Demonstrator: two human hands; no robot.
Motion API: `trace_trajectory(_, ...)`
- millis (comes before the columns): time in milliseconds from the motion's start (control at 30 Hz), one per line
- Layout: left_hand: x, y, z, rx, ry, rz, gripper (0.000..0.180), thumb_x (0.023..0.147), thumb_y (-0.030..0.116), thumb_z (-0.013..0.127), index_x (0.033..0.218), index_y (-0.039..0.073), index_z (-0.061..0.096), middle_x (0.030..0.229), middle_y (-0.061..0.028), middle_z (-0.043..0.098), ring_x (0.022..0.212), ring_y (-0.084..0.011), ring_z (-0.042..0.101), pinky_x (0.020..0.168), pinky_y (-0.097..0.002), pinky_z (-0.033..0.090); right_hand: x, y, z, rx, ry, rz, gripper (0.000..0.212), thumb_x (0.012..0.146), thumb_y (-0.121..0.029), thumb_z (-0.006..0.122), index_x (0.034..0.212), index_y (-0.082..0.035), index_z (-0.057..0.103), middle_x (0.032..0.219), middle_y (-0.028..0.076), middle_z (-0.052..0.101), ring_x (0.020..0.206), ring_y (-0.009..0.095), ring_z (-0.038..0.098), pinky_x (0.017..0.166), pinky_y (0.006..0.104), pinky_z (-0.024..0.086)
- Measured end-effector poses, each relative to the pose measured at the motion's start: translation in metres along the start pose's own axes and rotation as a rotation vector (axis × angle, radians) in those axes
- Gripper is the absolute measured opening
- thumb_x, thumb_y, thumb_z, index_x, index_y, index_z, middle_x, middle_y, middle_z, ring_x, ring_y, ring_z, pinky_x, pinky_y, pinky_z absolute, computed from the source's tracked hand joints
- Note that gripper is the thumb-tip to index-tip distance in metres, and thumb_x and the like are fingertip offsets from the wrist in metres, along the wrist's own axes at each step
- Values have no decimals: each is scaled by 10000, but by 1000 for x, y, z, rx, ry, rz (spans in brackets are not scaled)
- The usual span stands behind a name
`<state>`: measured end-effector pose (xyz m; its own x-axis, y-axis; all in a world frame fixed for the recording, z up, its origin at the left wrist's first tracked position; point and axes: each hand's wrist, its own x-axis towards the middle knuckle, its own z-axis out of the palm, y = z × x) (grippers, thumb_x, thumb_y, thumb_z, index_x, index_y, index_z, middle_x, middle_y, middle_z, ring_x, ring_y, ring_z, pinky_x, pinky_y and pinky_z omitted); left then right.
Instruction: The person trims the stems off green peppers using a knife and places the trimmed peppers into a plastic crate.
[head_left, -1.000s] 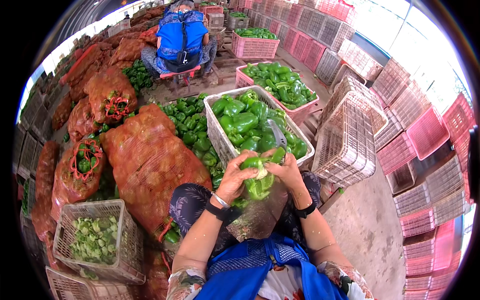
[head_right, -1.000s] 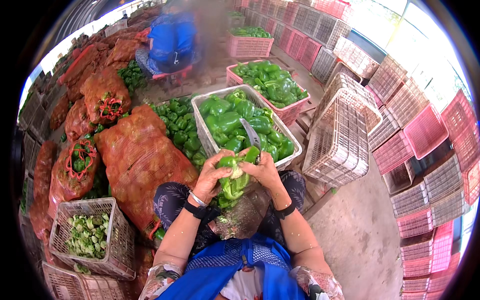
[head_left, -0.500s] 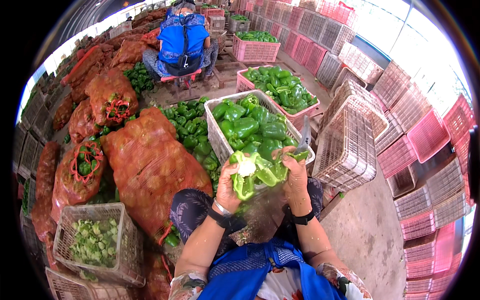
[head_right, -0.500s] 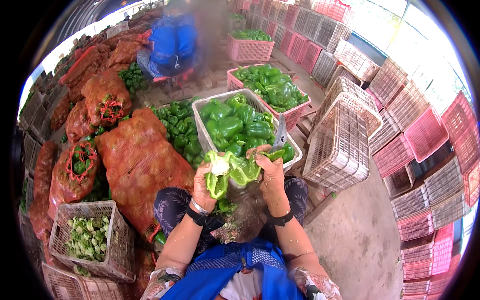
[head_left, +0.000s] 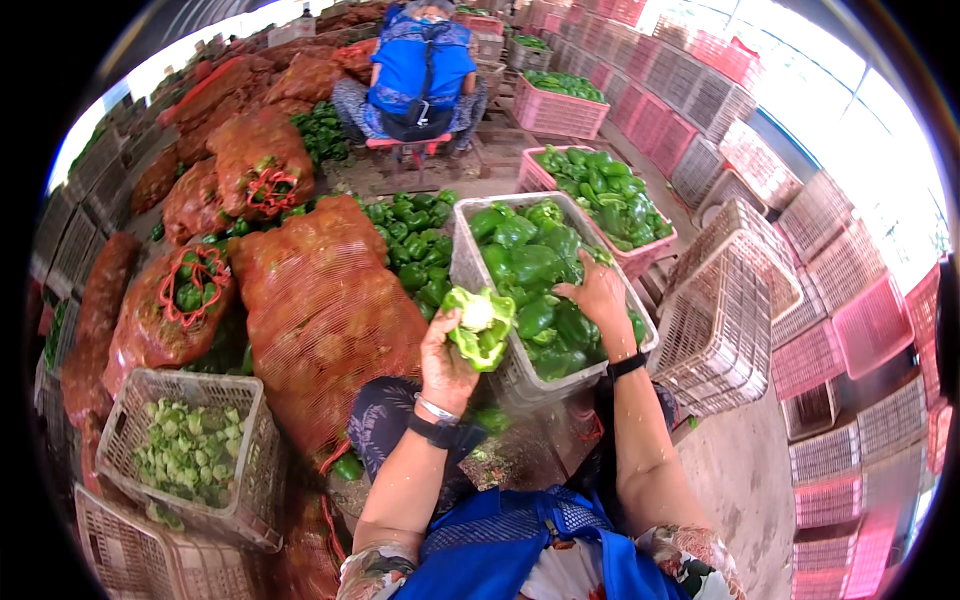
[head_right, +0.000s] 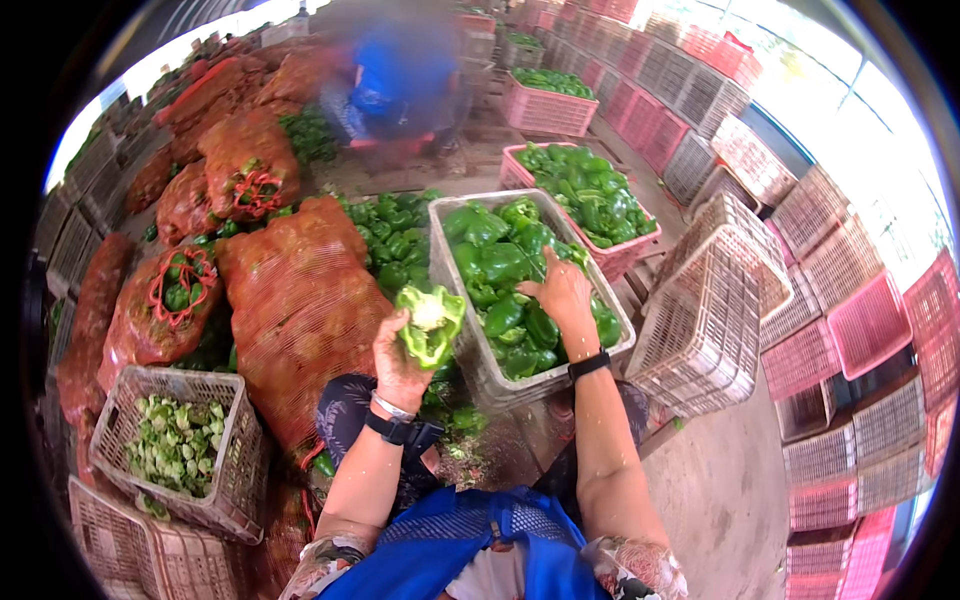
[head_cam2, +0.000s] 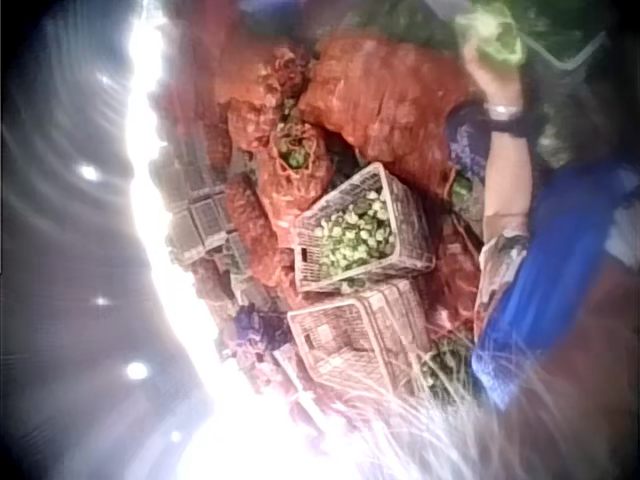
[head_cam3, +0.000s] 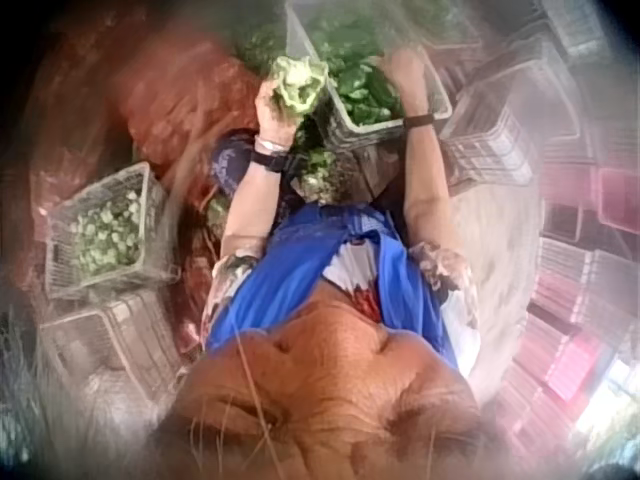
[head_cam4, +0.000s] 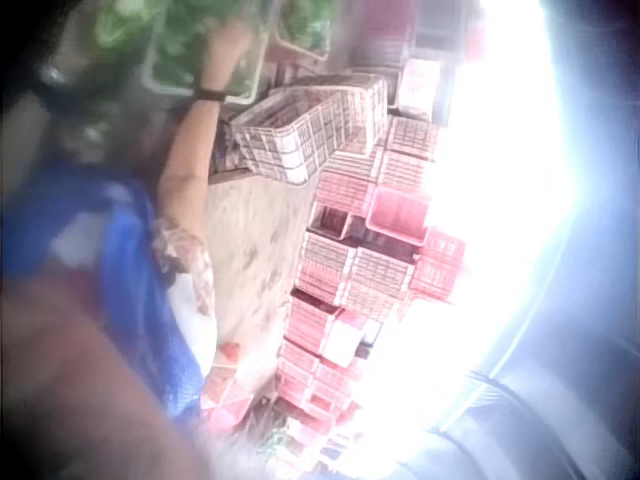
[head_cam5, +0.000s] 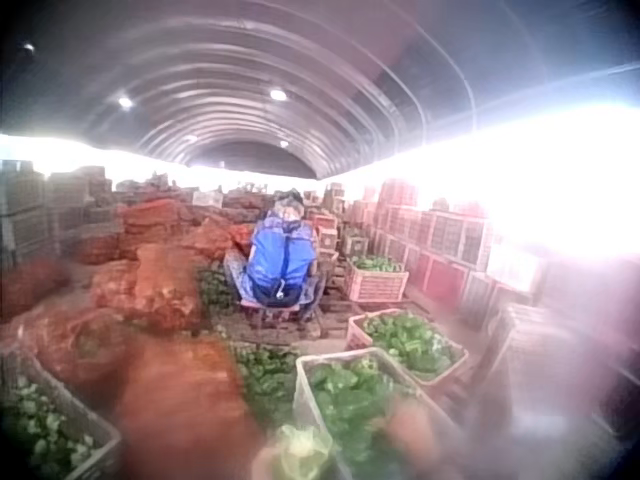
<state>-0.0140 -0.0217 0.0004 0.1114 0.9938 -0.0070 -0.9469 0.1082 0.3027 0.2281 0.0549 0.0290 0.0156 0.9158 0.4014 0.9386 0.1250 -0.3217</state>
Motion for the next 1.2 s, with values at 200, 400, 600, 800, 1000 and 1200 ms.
trace_trajectory(200,-6,11,-1,196,-75,-74,394,826,152,594,1194,38,508,1102,-99,607,1009,-226,607,899,-375,508,-45,-89,-32,832,-250,-102,524,684,-232,780,1089,69,642,1044,211,673,956,227,659,872,323,495)
trace_trajectory(400,-4,-10,1,601,-118,-82,381,872,175,574,1219,39,494,1085,-81,577,975,-162,577,836,-289,496,-61,-83,-17,622,-181,-279,427,598,-277,778,809,57,618,738,210,600,687,378,599,614,397,478)
trace_trajectory(600,-4,-27,-2,550,-69,-56,252,889,66,601,1128,-2,566,991,-54,631,863,-127,604,768,-258,507,-81,-85,0,426,13,-202,336,593,-257,736,744,-2,579,715,196,599,693,400,606,630,440,495)
trace_trajectory(800,-1,-46,-3,396,-10,-23,234,868,26,633,1098,11,596,956,-55,651,820,-128,621,728,-257,523,-83,-76,9,496,148,-142,345,605,-234,739,772,22,581,711,217,603,675,406,607,597,429,496)
trace_trajectory(1000,-6,-68,-2,446,-93,179,241,844,-14,612,1084,-7,600,945,-100,675,800,-155,638,722,-289,550,-65,-37,15,521,268,197,407,620,-243,800,800,58,592,659,171,619,597,269,623,578,375,499)
trace_trajectory(1200,13,-42,-2,424,-22,67,491,787,-32,633,1260,-27,501,1001,-133,658,845,-206,660,749,-326,579,-68,-40,7,1721,110,544,262,809,-102,615,1048,3,603,680,40,613,461,72,508,415,209,410)
